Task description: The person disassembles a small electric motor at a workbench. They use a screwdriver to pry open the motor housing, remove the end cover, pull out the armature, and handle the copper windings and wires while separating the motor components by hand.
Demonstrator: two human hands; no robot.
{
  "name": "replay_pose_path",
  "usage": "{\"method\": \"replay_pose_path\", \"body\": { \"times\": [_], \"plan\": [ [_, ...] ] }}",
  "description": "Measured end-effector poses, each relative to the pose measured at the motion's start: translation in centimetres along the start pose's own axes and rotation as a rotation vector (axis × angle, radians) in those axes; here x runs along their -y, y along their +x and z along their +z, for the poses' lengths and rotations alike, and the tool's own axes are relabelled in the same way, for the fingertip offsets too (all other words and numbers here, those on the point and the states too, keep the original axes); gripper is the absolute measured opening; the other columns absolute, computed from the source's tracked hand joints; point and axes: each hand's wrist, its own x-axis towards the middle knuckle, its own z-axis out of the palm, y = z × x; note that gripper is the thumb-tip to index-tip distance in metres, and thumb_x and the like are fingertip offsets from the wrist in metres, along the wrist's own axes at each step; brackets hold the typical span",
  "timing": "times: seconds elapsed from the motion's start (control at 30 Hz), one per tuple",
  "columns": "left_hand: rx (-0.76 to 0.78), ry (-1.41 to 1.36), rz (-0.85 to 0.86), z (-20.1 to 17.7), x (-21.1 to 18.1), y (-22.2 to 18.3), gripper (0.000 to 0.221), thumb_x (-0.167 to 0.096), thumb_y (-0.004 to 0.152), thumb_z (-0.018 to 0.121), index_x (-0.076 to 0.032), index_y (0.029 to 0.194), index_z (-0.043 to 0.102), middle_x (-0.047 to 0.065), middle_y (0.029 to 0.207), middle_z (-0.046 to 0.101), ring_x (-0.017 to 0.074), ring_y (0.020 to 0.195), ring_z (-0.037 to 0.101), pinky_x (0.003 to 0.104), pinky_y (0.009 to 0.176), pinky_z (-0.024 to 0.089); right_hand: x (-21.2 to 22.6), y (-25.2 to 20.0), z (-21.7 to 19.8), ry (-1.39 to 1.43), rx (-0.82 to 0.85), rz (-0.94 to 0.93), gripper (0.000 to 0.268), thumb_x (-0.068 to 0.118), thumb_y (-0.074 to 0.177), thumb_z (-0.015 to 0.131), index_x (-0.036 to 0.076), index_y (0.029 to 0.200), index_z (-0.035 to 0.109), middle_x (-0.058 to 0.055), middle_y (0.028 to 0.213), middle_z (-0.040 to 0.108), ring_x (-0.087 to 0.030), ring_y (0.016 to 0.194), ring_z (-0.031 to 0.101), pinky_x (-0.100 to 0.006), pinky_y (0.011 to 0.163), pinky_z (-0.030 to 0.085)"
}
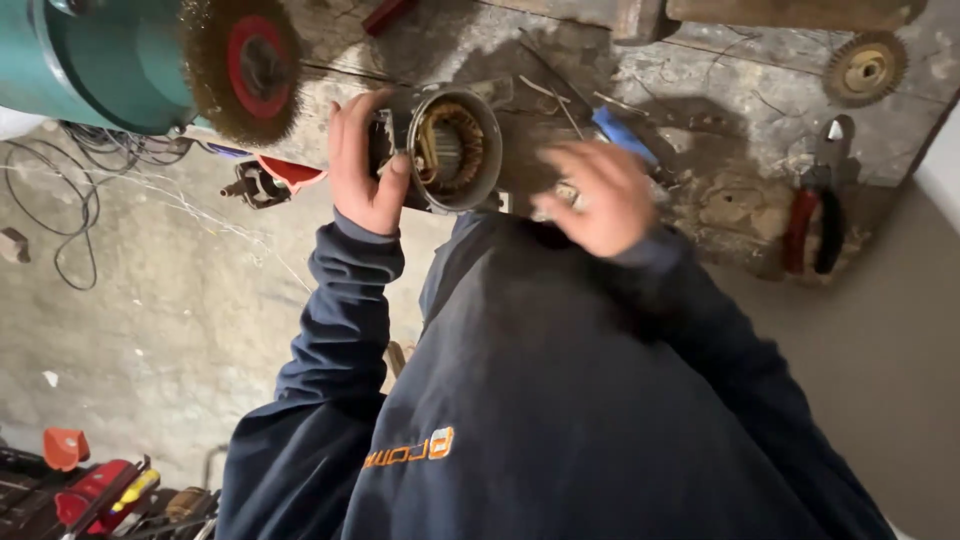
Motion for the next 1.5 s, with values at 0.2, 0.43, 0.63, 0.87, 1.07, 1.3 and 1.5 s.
{"method": "replay_pose_path", "body": {
  "times": [0.2, 0.43, 0.63, 0.87, 1.07, 1.3, 1.5],
  "plan": [
    [-0.004, -0.145, -0.056, -0.5, 0.7, 0.1, 0.075, -0.062, 0.105, 0.048, 0.002, 0.143, 0.051, 0.024, 0.14, 0.057, 0.0409, 0.131, 0.058, 0.048, 0.119, 0.043, -3.0, -5.6, -0.6, -0.443, -0.078, 0.215, 0.055, 0.044, 0.099, 0.075, 0.004, 0.136, 0.066, -0.018, 0.139, 0.061, -0.04, 0.125, 0.057, -0.052, 0.104, 0.045],
    [0.03, -0.11, -0.022, -1.2, 1.0, -0.1, 0.072, -0.059, 0.11, 0.045, 0.002, 0.147, 0.05, 0.025, 0.141, 0.056, 0.0411, 0.131, 0.057, 0.046, 0.12, 0.04, -4.0, -4.8, -1.7, -0.558, -0.122, 0.273, 0.047, 0.044, 0.107, 0.073, 0.005, 0.133, 0.065, -0.016, 0.139, 0.059, -0.037, 0.127, 0.057, -0.051, 0.108, 0.045],
    [0.043, -0.133, -0.048, -1.4, 0.7, 0.1, 0.072, -0.06, 0.11, 0.045, 0.002, 0.146, 0.05, 0.024, 0.144, 0.056, 0.0399, 0.13, 0.056, 0.044, 0.117, 0.042, -2.1, -4.8, -1.0, -0.656, 0.091, 0.303, 0.045, 0.039, 0.092, 0.079, 0.013, 0.128, 0.071, -0.008, 0.111, 0.066, -0.031, 0.102, 0.061, -0.049, 0.089, 0.046],
    [0.081, -0.134, -0.046, -2.0, 1.5, -0.1, 0.072, -0.059, 0.112, 0.043, 0.002, 0.149, 0.047, 0.024, 0.149, 0.053, 0.0392, 0.134, 0.054, 0.044, 0.118, 0.042, -2.8, -6.0, -0.5, -0.472, 0.143, 0.424, 0.039, 0.027, 0.092, 0.081, 0.01, 0.125, 0.068, -0.013, 0.103, 0.064, -0.037, 0.096, 0.063, -0.047, 0.081, 0.053],
    [0.102, -0.084, -0.037, -2.2, 2.0, -0.1, 0.071, -0.058, 0.112, 0.042, 0.003, 0.149, 0.047, 0.025, 0.148, 0.053, 0.0395, 0.134, 0.054, 0.044, 0.118, 0.042, 0.8, -4.8, -5.2, -0.022, 0.044, 0.426, 0.034, 0.012, 0.102, 0.073, 0.001, 0.132, 0.059, -0.017, 0.116, 0.067, -0.033, 0.102, 0.069, -0.041, 0.089, 0.055],
    [0.12, -0.029, 0.024, -1.9, 1.9, 0.4, 0.074, -0.06, 0.109, 0.041, 0.004, 0.147, 0.046, 0.024, 0.148, 0.053, 0.0408, 0.135, 0.052, 0.048, 0.121, 0.038, 4.3, -1.5, -7.2, 0.151, 0.271, 0.313, 0.048, 0.011, 0.096, 0.069, 0.005, 0.142, 0.057, -0.012, 0.108, 0.071, -0.028, 0.088, 0.069, -0.037, 0.077, 0.054],
    [0.147, -0.034, 0.037, -1.8, 1.4, 0.7, 0.071, -0.058, 0.108, 0.046, 0.001, 0.147, 0.047, 0.023, 0.149, 0.052, 0.0409, 0.136, 0.052, 0.055, 0.126, 0.03, 4.2, -2.3, -6.0, -0.143, 0.262, 0.322, 0.048, 0.019, 0.093, 0.077, 0.022, 0.14, 0.065, -0.005, 0.088, 0.066, -0.027, 0.067, 0.062, -0.039, 0.059, 0.049]
  ]
}}
